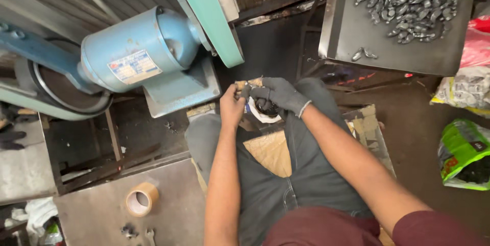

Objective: The person sits on the floor at a bench grinder and grinds small metal workpieces against the spinning wheel, producing sparks, then places the ground pieces onto a metal tray holding many similar finished parts, repeating the cycle with new pieces.

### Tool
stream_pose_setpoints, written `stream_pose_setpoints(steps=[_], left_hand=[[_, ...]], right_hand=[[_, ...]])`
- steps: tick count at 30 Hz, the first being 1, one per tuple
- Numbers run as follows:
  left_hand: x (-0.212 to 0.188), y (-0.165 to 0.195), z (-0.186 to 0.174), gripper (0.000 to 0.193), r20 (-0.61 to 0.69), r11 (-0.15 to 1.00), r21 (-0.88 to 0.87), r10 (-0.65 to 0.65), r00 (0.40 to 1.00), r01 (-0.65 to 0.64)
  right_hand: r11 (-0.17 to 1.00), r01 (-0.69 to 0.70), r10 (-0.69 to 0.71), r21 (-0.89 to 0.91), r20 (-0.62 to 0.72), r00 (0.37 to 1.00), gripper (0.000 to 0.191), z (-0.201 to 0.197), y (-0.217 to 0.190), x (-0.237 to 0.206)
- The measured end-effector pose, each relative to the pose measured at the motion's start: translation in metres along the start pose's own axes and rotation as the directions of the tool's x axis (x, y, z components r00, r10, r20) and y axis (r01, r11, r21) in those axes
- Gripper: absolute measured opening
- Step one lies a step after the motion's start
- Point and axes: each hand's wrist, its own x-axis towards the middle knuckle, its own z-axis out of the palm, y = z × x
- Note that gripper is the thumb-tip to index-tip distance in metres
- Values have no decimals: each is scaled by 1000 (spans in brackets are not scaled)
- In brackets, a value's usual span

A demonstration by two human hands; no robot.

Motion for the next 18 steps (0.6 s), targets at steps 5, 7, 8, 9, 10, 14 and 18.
stream_pose_setpoints(steps=[5, 7, 8, 9, 10, 14, 18], left_hand=[[4, -2, 0, 29, 31, 985, -34, -171, 985, 172], [7, -3, 1, 21, -42, 995, -47, -91, 995, 89], [8, -3, 2, 22, -63, 993, -71, -99, 993, 95], [9, -3, 3, 24, -90, 989, -97, -123, 988, 114], [10, -4, 4, 25, -127, 983, -123, -150, 981, 134], [19, -9, 9, 18, -325, 996, 88, 24, 945, 6], [18, -6, 8, 18, -291, 988, -64, -150, 945, 138]], right_hand=[[927, 208, -229, -312, -34, 973, 31, 4, -4, 9], [992, -1, 0, -124, -7, 1000, 32, 6, -2, 15], [983, 4, -11, -183, -39, 999, 33, 7, -2, 19], [970, 0, -15, -244, -58, 998, 33, 7, -1, 24], [952, 1, -23, -307, -67, 998, 33, 8, -1, 30], [848, 439, -480, -295, -80, 873, 31, 10, 3, 56], [999, -13, 16, 49, -70, 997, 29, 25, 18, 64]])
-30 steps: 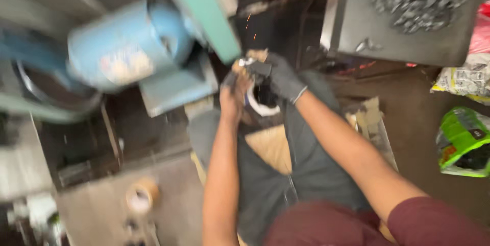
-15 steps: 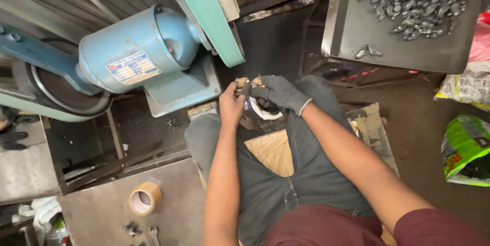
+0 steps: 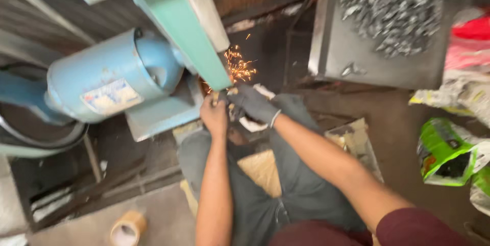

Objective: The person sits on the floor at a bench grinder and grinds small metal workpieces against the spinning wheel, producing sparks, then places the ground pieces onto a metal tray holding many similar finished parts, repeating the cycle with new pieces.

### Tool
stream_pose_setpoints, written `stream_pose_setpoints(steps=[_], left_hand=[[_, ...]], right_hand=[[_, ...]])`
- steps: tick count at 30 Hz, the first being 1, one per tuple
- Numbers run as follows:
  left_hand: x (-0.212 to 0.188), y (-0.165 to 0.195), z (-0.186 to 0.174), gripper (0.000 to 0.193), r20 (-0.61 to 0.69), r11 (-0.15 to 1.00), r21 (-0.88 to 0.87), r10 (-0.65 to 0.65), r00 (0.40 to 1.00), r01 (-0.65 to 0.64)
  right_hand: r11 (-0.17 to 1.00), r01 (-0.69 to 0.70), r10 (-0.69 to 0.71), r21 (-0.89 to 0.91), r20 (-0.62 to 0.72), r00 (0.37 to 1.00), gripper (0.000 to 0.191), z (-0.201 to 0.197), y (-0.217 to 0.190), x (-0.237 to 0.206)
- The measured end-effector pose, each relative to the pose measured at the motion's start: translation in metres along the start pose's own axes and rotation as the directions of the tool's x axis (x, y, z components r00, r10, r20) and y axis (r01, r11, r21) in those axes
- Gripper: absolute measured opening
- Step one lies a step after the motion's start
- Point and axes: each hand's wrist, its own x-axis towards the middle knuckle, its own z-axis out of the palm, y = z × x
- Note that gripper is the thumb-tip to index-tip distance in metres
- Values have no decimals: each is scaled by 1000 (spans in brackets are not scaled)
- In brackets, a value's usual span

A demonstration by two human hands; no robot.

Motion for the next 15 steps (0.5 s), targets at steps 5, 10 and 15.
stream_pose_setpoints(steps=[5, 10, 15], left_hand=[[0, 2, 1, 24, -1, 996, -73, 59, 998, -59], [-4, 3, 2, 20, 114, 972, -227, 89, 989, -61], [-8, 6, 3, 18, 346, 916, -333, -102, 933, 224]], right_hand=[[968, 230, -238, -102, -77, 968, 28, 4, 15, -8], [687, 575, -651, -444, -24, 759, 33, -9, 3, -25], [878, 412, -466, -246, -234, 854, 31, -14, 6, -47]])
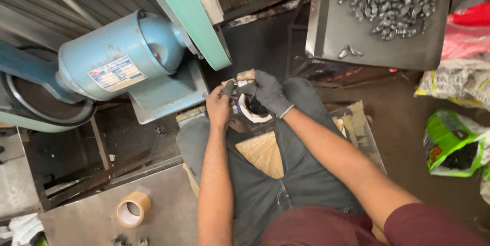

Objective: The person sits on the floor at a bench grinder and grinds small metal workpieces against the spinning wheel, producing sparks, then places the ground pieces onto a metal tray holding many similar finished parts, repeating the cycle with new pieces.

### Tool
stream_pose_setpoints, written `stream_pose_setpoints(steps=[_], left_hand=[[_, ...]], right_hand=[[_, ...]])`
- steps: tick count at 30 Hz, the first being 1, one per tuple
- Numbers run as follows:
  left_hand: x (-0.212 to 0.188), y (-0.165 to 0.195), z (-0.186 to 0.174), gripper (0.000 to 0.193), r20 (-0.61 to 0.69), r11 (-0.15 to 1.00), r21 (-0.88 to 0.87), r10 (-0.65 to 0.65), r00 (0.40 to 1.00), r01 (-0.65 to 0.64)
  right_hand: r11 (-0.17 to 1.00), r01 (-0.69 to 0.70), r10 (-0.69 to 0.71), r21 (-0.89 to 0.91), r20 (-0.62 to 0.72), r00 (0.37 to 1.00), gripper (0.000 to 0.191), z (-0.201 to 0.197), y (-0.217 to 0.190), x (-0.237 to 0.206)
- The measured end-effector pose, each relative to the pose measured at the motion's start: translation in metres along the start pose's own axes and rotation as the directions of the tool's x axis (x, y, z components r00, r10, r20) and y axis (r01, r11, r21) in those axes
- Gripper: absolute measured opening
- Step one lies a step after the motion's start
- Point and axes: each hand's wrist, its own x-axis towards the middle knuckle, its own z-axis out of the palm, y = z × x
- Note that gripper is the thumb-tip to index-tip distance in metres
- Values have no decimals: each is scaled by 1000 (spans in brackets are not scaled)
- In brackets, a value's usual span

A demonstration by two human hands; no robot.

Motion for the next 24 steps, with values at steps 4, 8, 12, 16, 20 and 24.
stream_pose_setpoints(steps=[4, 8, 12, 16, 20, 24], left_hand=[[-3, 1, 4, 34, 12, 989, -85, -124, 992, 124], [-5, 3, 6, 54, 280, 656, -712, -64, 958, 252], [-8, 5, 8, 61, 337, 557, -773, -45, 940, 304], [-11, 7, 9, 56, 326, 648, -715, -22, 945, 262], [-15, 8, 11, 47, 243, 965, -114, -204, 948, 237], [-18, 8, 15, 43, 220, 874, 464, -272, 937, 145]], right_hand=[[834, -300, 331, 463, 17, 944, 27, 5, 21, 13], [752, -309, 339, 582, 61, 939, 24, 16, 32, 51], [731, -365, 352, 577, 140, 926, 23, 22, 21, 65], [650, -451, 451, 612, 167, 877, 19, 6, 15, 53], [986, 163, -160, 27, -87, 983, 26, -55, 25, 34], [665, -304, 47, -682, -368, 929, 8, -153, 32, 6]])
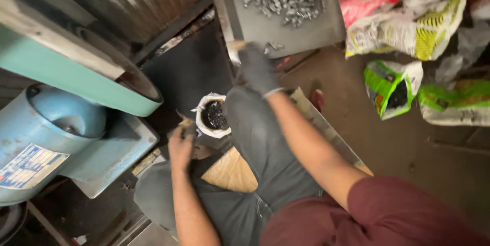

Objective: The person sits on the floor at a bench grinder and grinds small metal workpieces against the spinning wheel, producing sparks, then places the ground pieces onto a metal tray holding many similar finished parts, repeating the cycle with new pieces.

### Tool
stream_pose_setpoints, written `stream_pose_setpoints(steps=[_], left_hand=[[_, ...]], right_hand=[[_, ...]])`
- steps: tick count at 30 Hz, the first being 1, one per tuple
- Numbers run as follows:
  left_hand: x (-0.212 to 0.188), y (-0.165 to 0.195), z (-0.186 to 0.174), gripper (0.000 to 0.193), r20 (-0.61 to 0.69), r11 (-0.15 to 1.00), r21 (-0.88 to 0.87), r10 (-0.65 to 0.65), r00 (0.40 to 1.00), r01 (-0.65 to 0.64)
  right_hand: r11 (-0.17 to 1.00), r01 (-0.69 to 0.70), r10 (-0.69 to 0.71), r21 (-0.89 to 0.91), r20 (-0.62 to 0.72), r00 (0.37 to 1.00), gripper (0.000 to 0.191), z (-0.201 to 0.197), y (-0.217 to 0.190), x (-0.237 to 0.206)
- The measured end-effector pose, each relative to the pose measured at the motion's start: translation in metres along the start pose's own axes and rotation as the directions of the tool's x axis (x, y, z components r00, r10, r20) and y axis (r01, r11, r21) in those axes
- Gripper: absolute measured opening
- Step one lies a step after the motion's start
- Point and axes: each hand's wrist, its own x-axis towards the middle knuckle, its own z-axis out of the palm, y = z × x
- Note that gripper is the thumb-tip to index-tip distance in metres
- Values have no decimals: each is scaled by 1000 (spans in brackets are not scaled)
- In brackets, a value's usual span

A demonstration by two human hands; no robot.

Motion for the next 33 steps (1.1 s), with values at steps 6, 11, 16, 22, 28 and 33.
stream_pose_setpoints(steps=[6, 11, 16, 22, 28, 33], left_hand=[[0, 1, 8, 47, 209, 946, 175, 235, 949, -272], [9, 0, 14, 47, 171, 890, 195, 383, 908, -413], [-2, 1, 7, 38, 86, 674, -736, 177, 980, -57], [-15, 3, -9, 56, -82, 804, -564, 174, 981, -189], [-21, 7, -22, 55, -346, 689, -539, 344, 873, -485], [-12, -2, -25, 40, -354, 891, -138, 364, 862, -433]], right_hand=[[980, -5, 11, -199, 33, 999, 22, -50, 97, 39], [962, -17, 68, 272, -177, 982, 42, -33, 49, 52], [652, 262, -277, 712, -98, 956, 61, 32, -69, -57], [627, 26, -443, 779, 329, 834, 65, 54, -105, -102], [692, -43, -483, 720, 507, 713, 24, 14, -126, -72], [687, -44, -442, 725, 465, 767, 25, 35, -138, -68]])
